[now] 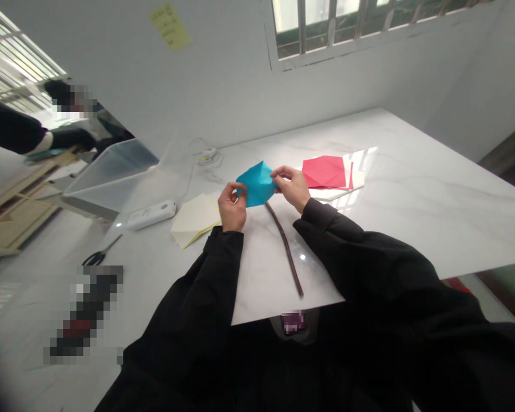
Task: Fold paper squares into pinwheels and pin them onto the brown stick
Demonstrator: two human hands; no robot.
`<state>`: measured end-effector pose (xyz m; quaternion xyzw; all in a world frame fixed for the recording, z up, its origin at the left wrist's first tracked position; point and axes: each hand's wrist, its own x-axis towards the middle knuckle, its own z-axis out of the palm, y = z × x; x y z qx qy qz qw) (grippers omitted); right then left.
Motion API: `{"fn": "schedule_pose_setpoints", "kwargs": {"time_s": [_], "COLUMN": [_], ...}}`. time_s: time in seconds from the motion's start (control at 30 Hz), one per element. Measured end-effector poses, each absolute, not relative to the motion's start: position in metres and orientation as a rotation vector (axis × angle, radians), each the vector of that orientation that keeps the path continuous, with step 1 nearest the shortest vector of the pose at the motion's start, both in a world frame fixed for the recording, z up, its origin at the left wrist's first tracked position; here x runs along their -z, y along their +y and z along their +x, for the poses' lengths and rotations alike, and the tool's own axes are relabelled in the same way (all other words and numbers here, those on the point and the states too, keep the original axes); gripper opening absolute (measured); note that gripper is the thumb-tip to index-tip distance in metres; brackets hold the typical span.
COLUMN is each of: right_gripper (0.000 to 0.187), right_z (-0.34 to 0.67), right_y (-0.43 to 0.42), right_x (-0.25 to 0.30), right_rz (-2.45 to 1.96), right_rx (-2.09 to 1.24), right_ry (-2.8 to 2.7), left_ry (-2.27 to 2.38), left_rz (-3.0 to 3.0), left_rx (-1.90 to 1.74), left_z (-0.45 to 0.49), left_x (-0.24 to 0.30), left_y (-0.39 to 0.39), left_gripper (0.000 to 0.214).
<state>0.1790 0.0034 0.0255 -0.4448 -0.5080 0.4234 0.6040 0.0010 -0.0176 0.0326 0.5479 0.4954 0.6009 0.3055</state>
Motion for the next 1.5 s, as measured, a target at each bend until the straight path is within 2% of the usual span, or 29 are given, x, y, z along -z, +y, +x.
{"fn": "schedule_pose_setpoints", "kwargs": {"time_s": [0.07, 0.17, 0.3, 0.47, 0.53, 0.73, 0.97, 1.07, 1.33, 1.5], "right_gripper": [0.017, 0.021, 0.035, 0.070, 0.074, 0.070, 0.036, 0.039, 0.062, 0.058], "right_z": [0.178, 0.179, 0.180, 0.174, 0.172, 0.174, 0.183, 0.182, 0.182, 0.185], "right_y": [0.002, 0.002, 0.000, -0.012, -0.017, -0.014, -0.011, -0.012, -0.003, 0.002], "right_x": [-0.025, -0.025, -0.024, -0.025, -0.026, -0.025, -0.031, -0.030, -0.023, -0.020], "right_rz": [-1.015, -1.041, -1.140, -1.167, -1.164, -1.203, -1.231, -1.195, -1.255, -1.233], "right_rx": [-1.023, -0.987, -0.769, -0.360, -0.321, -0.292, -0.228, -0.306, -0.359, -0.516], "right_ry": [-1.172, -1.266, -1.491, -1.678, -1.724, -1.758, -1.833, -1.889, -1.851, -1.687], "left_ry": [1.308, 1.280, 1.182, 1.132, 1.114, 1.108, 1.098, 1.095, 1.091, 1.066], "left_rz": [1.501, 1.513, 1.528, 1.523, 1.488, 1.385, 1.363, 1.350, 1.356, 1.416], "left_rx": [-1.559, -1.560, -1.572, -1.548, -1.530, -1.575, -1.585, -1.575, -1.558, -1.557], "left_z": [0.001, -0.001, -0.003, -0.001, 0.001, 0.003, 0.000, -0.002, -0.005, -0.010], "left_x": [-0.031, -0.026, -0.021, -0.016, -0.017, -0.023, -0.019, -0.017, -0.018, -0.014], "left_y": [-0.018, -0.015, -0.011, -0.010, -0.011, -0.012, -0.008, -0.006, -0.004, 0.000], "left_gripper": [0.009, 0.020, 0.034, 0.049, 0.055, 0.061, 0.060, 0.061, 0.059, 0.057]}}
